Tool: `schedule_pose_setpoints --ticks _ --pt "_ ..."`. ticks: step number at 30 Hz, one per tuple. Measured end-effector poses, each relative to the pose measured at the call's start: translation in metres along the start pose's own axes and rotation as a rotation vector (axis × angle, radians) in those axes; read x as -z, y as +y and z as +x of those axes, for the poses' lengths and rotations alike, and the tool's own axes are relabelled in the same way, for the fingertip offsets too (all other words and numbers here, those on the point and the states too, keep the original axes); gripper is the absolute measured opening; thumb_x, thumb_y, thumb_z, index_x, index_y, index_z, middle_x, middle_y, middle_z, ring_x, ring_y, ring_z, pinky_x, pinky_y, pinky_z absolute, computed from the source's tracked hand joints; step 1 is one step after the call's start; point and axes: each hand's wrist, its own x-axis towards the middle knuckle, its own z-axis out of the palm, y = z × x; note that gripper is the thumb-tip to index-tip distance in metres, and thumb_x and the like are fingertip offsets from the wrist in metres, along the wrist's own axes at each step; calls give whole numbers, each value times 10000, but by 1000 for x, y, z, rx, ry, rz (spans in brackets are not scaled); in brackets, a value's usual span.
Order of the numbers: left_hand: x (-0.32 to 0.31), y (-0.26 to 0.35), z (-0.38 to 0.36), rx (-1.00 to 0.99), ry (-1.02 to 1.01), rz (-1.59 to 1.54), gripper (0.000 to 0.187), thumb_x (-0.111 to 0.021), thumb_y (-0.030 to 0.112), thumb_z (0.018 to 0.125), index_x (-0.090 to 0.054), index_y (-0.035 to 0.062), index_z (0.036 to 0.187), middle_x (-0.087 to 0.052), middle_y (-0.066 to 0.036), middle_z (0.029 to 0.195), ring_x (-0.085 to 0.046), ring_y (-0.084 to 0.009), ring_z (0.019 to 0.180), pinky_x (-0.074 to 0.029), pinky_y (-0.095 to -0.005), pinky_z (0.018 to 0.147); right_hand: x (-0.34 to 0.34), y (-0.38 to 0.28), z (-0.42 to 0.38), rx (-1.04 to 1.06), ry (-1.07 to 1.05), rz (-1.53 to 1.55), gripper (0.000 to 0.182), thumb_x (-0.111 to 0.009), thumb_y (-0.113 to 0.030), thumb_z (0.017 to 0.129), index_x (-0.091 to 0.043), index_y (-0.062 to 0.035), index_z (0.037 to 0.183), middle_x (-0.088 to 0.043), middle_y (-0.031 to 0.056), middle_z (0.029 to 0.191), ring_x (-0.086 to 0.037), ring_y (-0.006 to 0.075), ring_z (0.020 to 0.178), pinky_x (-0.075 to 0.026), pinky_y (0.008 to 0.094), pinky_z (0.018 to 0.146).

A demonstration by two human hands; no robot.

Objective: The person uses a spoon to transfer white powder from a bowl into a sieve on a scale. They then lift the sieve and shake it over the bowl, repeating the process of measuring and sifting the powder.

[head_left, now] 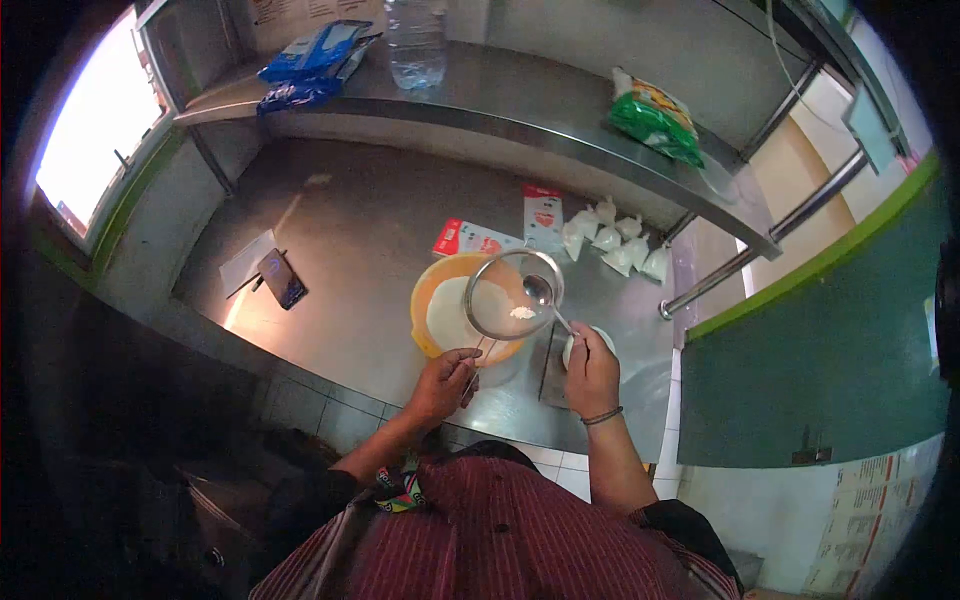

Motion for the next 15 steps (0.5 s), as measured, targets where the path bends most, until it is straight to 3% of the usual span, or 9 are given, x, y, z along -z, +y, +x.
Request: schedule_pose_setpoints --ticks 4,9,11,12,14,15 --pt "41 3 5 9 -30 -25 310 -473 192 1088 -593 -18 1283 -514 -3 651 -456 -90 494 -413 -271 452 -17 -28 16 -4 -13 16 297 -486 -145 1032 -646 10 1229 -711 250 1086 -702 387 1009 -544 426 881" --pt "77 9 15 192 -42 -107 310 -473 207 1089 -631 11 1272 -461 22 620 -409 -81 476 -358 -264 432 -40 -47 30 29 -4 44 299 -478 -142 1041 -644 24 1228 -714 247 1094 -707 377 1018 -544 422 891" --pt "90 12 19 224 -82 -141 308 -479 212 1088 -632 26 1279 -454 28 619 -400 -79 476 -351 -261 433 -48 -50 32 -10 3 66 303 -484 -167 1061 -652 15 1235 -722 172 1069 -688 249 985 -520 362 901" --pt "97 13 20 251 -123 -168 306 -485 218 1088 -633 40 1286 -446 33 618 -391 -77 476 -345 -258 433 -52 -53 33 -15 1 63 303 -484 -167 1061 -652 15 1235 -722 172 1069 -688 249 985 -520 362 901" --pt "110 14 24 252 -160 -182 309 -487 231 1088 -634 50 1290 -443 37 618 -387 -75 477 -339 -254 434 -55 -64 36 -24 9 40 313 -464 -140 1053 -633 31 1253 -712 250 1116 -706 363 1044 -535 407 922" --pt "116 14 25 249 -193 -193 312 -490 243 1088 -636 59 1294 -439 41 618 -382 -72 478 -333 -250 435 -58 -68 36 -31 10 37 313 -464 -140 1053 -633 31 1253 -712 250 1116 -706 363 1044 -535 407 922"
